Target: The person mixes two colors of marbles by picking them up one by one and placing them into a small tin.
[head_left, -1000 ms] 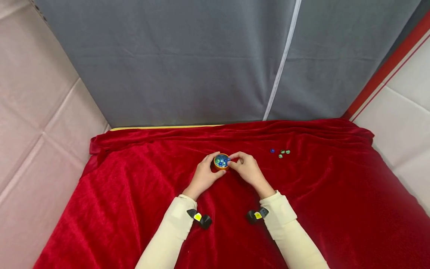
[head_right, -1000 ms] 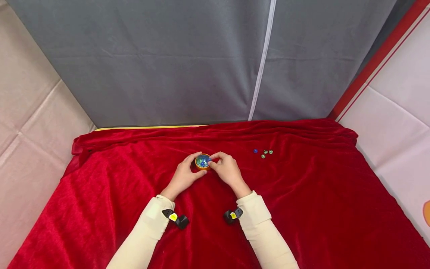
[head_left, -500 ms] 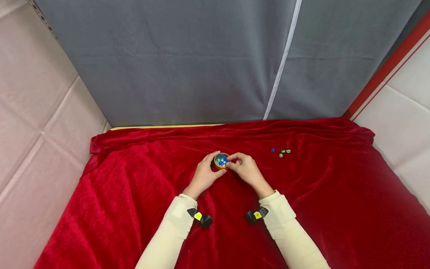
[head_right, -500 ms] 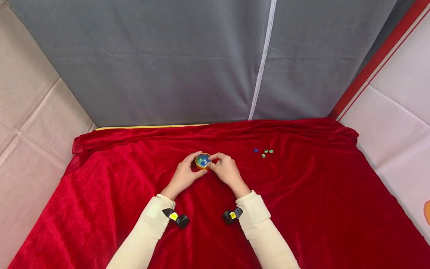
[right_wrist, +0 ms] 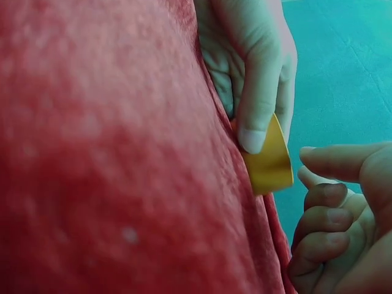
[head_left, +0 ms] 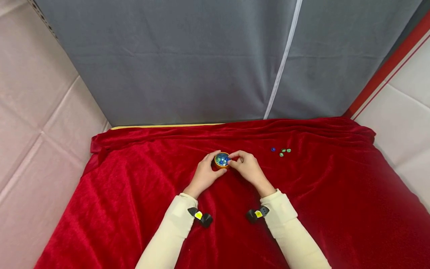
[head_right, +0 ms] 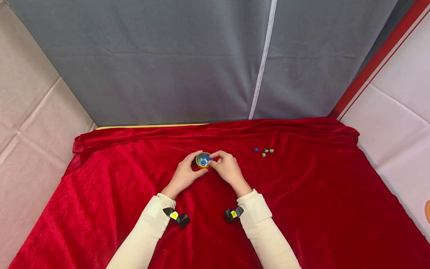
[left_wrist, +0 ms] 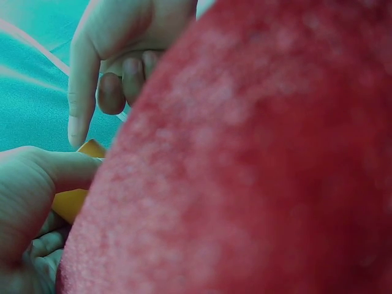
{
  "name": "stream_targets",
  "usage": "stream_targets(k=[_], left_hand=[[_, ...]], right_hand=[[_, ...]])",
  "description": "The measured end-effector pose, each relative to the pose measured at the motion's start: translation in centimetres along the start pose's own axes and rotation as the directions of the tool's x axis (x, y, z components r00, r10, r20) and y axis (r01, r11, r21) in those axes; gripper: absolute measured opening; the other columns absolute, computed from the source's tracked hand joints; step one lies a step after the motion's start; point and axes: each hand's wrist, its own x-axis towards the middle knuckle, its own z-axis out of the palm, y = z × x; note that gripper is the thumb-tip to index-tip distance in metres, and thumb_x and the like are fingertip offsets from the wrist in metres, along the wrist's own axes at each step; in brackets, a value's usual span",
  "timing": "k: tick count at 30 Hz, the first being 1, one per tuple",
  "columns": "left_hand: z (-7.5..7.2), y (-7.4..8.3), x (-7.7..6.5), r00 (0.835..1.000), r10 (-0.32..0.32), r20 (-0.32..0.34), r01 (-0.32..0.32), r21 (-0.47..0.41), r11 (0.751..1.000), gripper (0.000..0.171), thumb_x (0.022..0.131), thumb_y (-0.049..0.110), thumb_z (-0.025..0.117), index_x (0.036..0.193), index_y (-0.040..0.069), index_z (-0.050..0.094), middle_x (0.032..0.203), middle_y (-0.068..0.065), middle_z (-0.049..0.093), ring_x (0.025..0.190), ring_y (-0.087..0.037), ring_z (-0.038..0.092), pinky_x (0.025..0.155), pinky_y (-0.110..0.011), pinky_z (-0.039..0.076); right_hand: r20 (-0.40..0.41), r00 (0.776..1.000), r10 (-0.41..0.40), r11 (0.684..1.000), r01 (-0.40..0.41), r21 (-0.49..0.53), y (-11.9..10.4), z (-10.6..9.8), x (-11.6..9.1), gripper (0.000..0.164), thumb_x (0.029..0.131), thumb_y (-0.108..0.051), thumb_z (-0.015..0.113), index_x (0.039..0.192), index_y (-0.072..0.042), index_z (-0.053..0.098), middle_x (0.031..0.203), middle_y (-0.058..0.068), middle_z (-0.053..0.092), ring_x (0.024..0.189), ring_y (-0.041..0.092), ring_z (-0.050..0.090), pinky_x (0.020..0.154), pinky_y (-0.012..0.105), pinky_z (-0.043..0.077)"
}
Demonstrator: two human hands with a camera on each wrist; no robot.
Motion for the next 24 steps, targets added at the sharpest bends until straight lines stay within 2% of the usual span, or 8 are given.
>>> stream_targets(k=[9,16,24], left_hand=[[0.0,0.0,-0.1,1.0,-0.003,0.005,0.003,-0.008,1.0,0.065,0.082,0.019,0.076,0.14,0.012,0.048,0.136,-0.013,0.055,0.123,-0.031,0.053,0.107,-0.049,0.042],[0.0,-0.2,-0.1,1.0,-0.015,0.002,0.015,-0.004,1.0,0.065,0.081,0.019,0.076,0.14,0.014,0.048,0.136,-0.012,0.055,0.124,-0.031,0.053,0.107,-0.048,0.042],[-0.2,-0.1,-0.2,1.0,-0.019,-0.01,0.019,-0.004,1.0,0.066,0.08,0.018,0.077,0.14,0.014,0.048,0.135,-0.012,0.055,0.124,-0.032,0.053,0.107,-0.048,0.042]], right_hand=[[-0.039,0.999,0.014,1.0,-0.014,0.018,0.3,-1.0,0.1,0.022,0.088,-0.015,0.067,0.108,-0.004,0.069,0.057,0.001,0.044,0.05,0.014,0.039,0.046,0.023,0.032],[-0.075,0.996,0.037,0.999,-0.034,0.043,0.9,-2.6,0.4,0.025,0.088,-0.016,0.066,0.11,-0.004,0.068,0.056,-0.001,0.043,0.051,0.013,0.038,0.046,0.023,0.032],[-0.129,0.99,0.064,0.99,-0.047,0.132,1.6,-4.8,0.6,0.03,0.089,-0.014,0.065,0.115,-0.001,0.065,0.054,-0.007,0.038,0.049,0.007,0.032,0.045,0.022,0.027]])
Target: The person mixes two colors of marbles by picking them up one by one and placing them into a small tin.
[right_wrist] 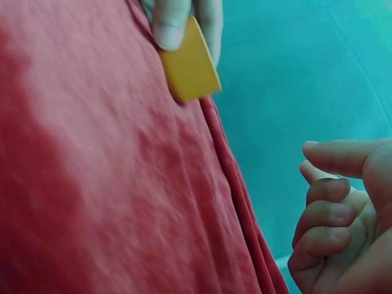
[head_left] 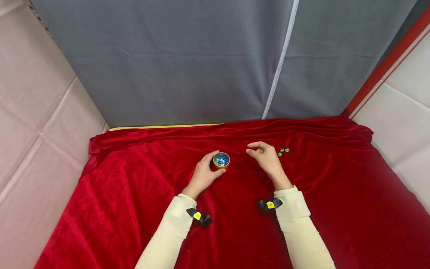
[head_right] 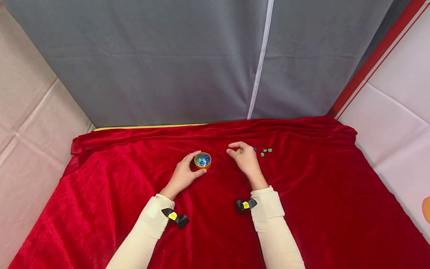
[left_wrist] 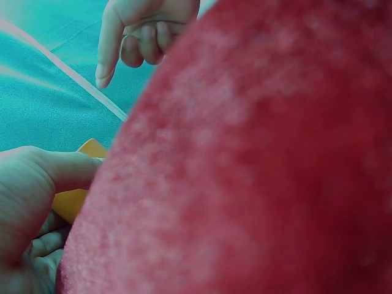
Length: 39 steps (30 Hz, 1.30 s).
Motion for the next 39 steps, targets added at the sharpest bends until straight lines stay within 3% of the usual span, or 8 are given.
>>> stream_targets(k=[16,23,31,39], left_hand=[[0.1,-0.2,0.0,1.0,-0.007,0.004,0.007,0.007,1.0,0.066,0.081,0.018,0.076,0.14,0.014,0.048,0.136,-0.011,0.055,0.124,-0.031,0.053,0.107,-0.048,0.042],[0.1,-0.3,0.1,1.0,0.017,-0.004,-0.017,0.011,1.0,0.065,0.08,0.017,0.077,0.139,0.012,0.049,0.134,-0.013,0.056,0.123,-0.032,0.054,0.107,-0.047,0.042],[0.0,-0.4,0.1,1.0,0.01,-0.005,-0.01,0.014,1.0,0.066,0.08,0.017,0.077,0.139,0.013,0.049,0.134,-0.012,0.056,0.123,-0.031,0.053,0.107,-0.047,0.042],[0.0,-0.4,0.3,1.0,0.006,-0.005,-0.006,0.017,1.0,0.066,0.08,0.018,0.077,0.139,0.013,0.048,0.135,-0.012,0.055,0.124,-0.032,0.053,0.108,-0.048,0.042]], right_hand=[[-0.12,0.989,0.09,0.996,-0.089,0.011,1.6,-4.2,0.5,0.034,0.09,-0.016,0.064,0.12,0.0,0.063,0.054,-0.01,0.039,0.052,0.005,0.033,0.047,0.022,0.03],[-0.116,0.983,0.146,0.989,-0.147,-0.007,2.4,-5.8,0.3,0.038,0.091,-0.019,0.064,0.123,0.0,0.06,0.055,-0.012,0.041,0.053,0.004,0.037,0.049,0.021,0.035],[-0.119,0.976,0.181,0.983,-0.177,0.043,3.4,-7.4,0.2,0.042,0.092,-0.02,0.063,0.127,0.002,0.057,0.062,-0.014,0.058,0.056,0.003,0.043,0.05,0.019,0.038],[-0.092,0.967,0.238,0.971,-0.234,0.052,4.3,-8.3,0.2,0.042,0.092,-0.022,0.061,0.127,0.0,0.056,0.053,-0.015,0.045,0.048,0.003,0.035,0.046,0.02,0.034]])
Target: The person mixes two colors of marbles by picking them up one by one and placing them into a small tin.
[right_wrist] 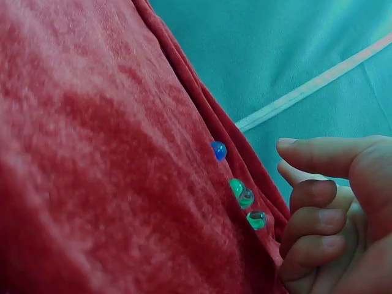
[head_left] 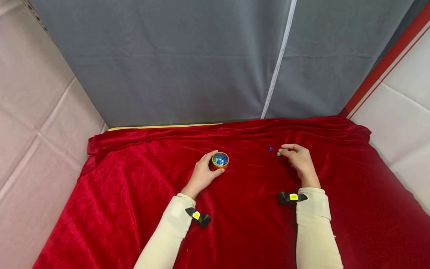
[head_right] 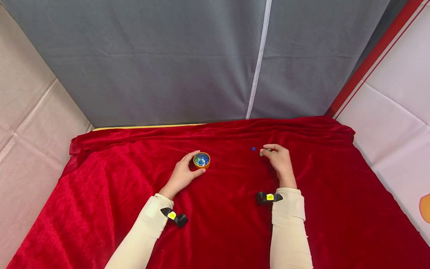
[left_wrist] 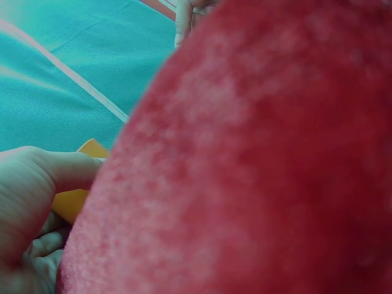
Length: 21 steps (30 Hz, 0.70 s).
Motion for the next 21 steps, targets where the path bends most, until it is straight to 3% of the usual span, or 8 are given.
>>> stream_targets(k=[21], left_hand=[[-0.1,0.1,-0.1,1.0,0.0,0.003,0.0,-0.008,1.0,0.066,0.08,0.018,0.077,0.14,0.013,0.048,0.135,-0.012,0.055,0.123,-0.031,0.053,0.107,-0.048,0.042]], right_hand=[[0.028,0.999,0.026,0.996,-0.024,-0.082,1.1,-0.1,0.3,0.041,0.09,-0.019,0.064,0.123,0.004,0.057,0.054,-0.018,0.043,0.045,0.002,0.033,0.044,0.021,0.032]])
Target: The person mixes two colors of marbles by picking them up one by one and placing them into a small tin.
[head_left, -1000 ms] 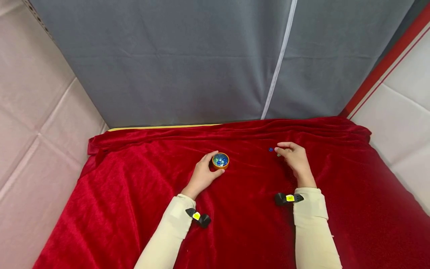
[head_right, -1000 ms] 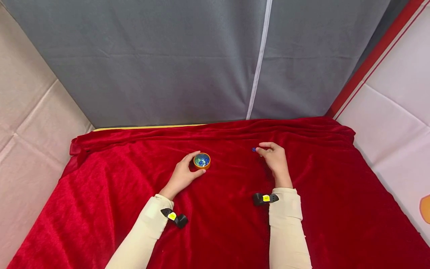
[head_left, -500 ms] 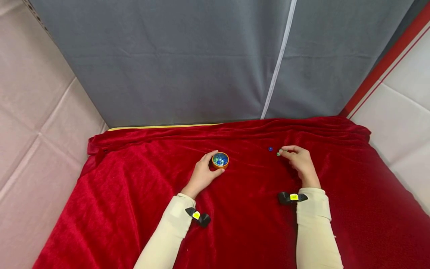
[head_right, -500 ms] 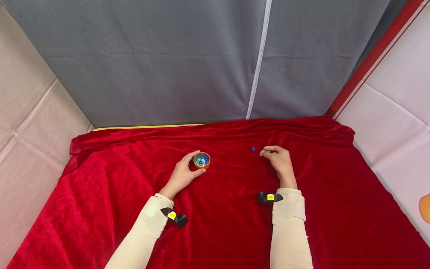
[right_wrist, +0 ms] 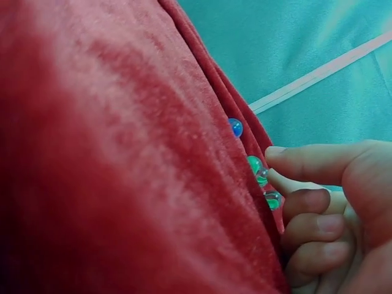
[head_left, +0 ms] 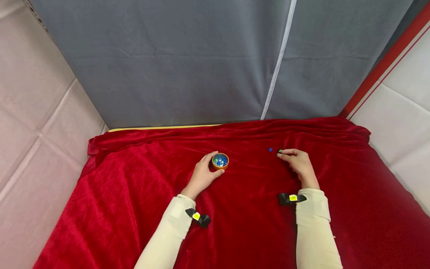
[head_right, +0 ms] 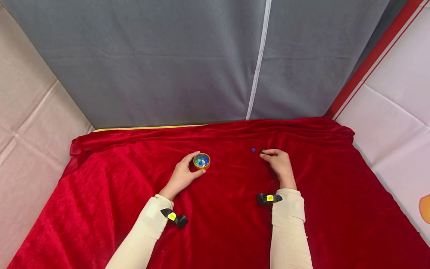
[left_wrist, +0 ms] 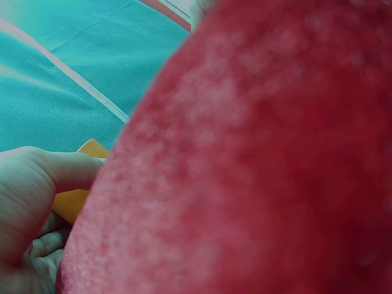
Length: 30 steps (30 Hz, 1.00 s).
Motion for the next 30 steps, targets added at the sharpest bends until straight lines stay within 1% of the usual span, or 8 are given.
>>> stream_targets(k=[3,5,7,9,12,15,22,30], left_hand=[[0.0,0.0,0.0,1.0,-0.003,0.001,0.003,-0.007,1.0,0.066,0.08,0.017,0.077,0.14,0.014,0.048,0.135,-0.012,0.055,0.123,-0.031,0.053,0.108,-0.048,0.042],[0.0,0.0,-0.1,1.0,-0.005,0.002,0.005,-0.008,1.0,0.066,0.08,0.017,0.077,0.14,0.014,0.048,0.135,-0.012,0.055,0.123,-0.031,0.053,0.108,-0.047,0.042],[0.1,-0.1,0.0,1.0,-0.006,0.0,0.006,-0.008,1.0,0.066,0.08,0.017,0.077,0.14,0.014,0.049,0.135,-0.012,0.055,0.124,-0.031,0.053,0.108,-0.047,0.042],[0.2,-0.1,0.0,1.0,-0.005,0.0,0.005,-0.007,1.0,0.066,0.08,0.017,0.077,0.139,0.014,0.049,0.136,-0.012,0.055,0.124,-0.031,0.053,0.108,-0.047,0.042],[0.2,-0.1,0.0,1.0,-0.002,-0.002,0.002,-0.007,1.0,0.065,0.08,0.016,0.077,0.139,0.014,0.049,0.136,-0.012,0.055,0.124,-0.031,0.053,0.108,-0.047,0.041],[0.2,0.0,0.0,1.0,-0.004,-0.002,0.004,-0.009,1.0,0.066,0.08,0.016,0.077,0.139,0.014,0.049,0.136,-0.012,0.055,0.124,-0.031,0.053,0.108,-0.047,0.041],[0.0,0.0,-0.1,1.0,-0.007,-0.001,0.007,-0.01,1.0,0.065,0.081,0.016,0.077,0.139,0.014,0.049,0.136,-0.011,0.055,0.124,-0.03,0.053,0.108,-0.047,0.042],[0.0,0.0,0.0,1.0,-0.012,-0.004,0.012,-0.008,1.0,0.066,0.081,0.017,0.077,0.14,0.014,0.048,0.136,-0.011,0.055,0.123,-0.031,0.053,0.107,-0.047,0.042]], right_hand=[[-0.027,1.0,-0.006,1.0,0.006,0.002,0.2,0.1,0.2,0.04,0.089,-0.018,0.065,0.12,0.006,0.059,0.062,-0.02,0.048,0.046,0.002,0.034,0.044,0.02,0.032],[-0.052,0.999,-0.013,1.0,0.012,-0.012,0.4,0.3,0.3,0.038,0.088,-0.017,0.066,0.118,0.006,0.06,0.073,-0.019,0.053,0.05,0.002,0.036,0.046,0.02,0.033],[-0.076,0.997,-0.019,0.999,0.016,-0.043,0.4,0.4,0.3,0.037,0.088,-0.017,0.066,0.117,0.006,0.062,0.088,-0.01,0.06,0.057,0.002,0.04,0.05,0.019,0.035],[-0.092,0.995,-0.028,0.997,0.021,-0.077,0.4,0.5,0.3,0.036,0.088,-0.017,0.066,0.116,0.005,0.064,0.104,0.002,0.064,0.069,0.003,0.044,0.058,0.018,0.038],[-0.105,0.994,-0.043,0.993,0.031,-0.111,0.3,0.7,0.3,0.036,0.088,-0.018,0.066,0.115,0.006,0.065,0.122,0.018,0.061,0.088,0.008,0.049,0.072,0.018,0.039],[-0.115,0.992,-0.058,0.99,0.042,-0.133,0.2,0.9,0.2,0.036,0.087,-0.019,0.067,0.113,0.006,0.066,0.123,0.021,0.061,0.096,0.013,0.052,0.08,0.021,0.039],[-0.108,0.991,-0.078,0.976,0.054,-0.209,0.1,1.1,0.2,0.036,0.089,-0.022,0.065,0.113,0.004,0.067,0.123,0.023,0.062,0.109,0.03,0.055,0.087,0.029,0.04],[-0.108,0.99,-0.086,0.975,0.061,-0.213,0.1,1.1,0.3,0.033,0.088,-0.022,0.065,0.11,0.004,0.068,0.119,0.023,0.064,0.105,0.028,0.055,0.083,0.028,0.039]])
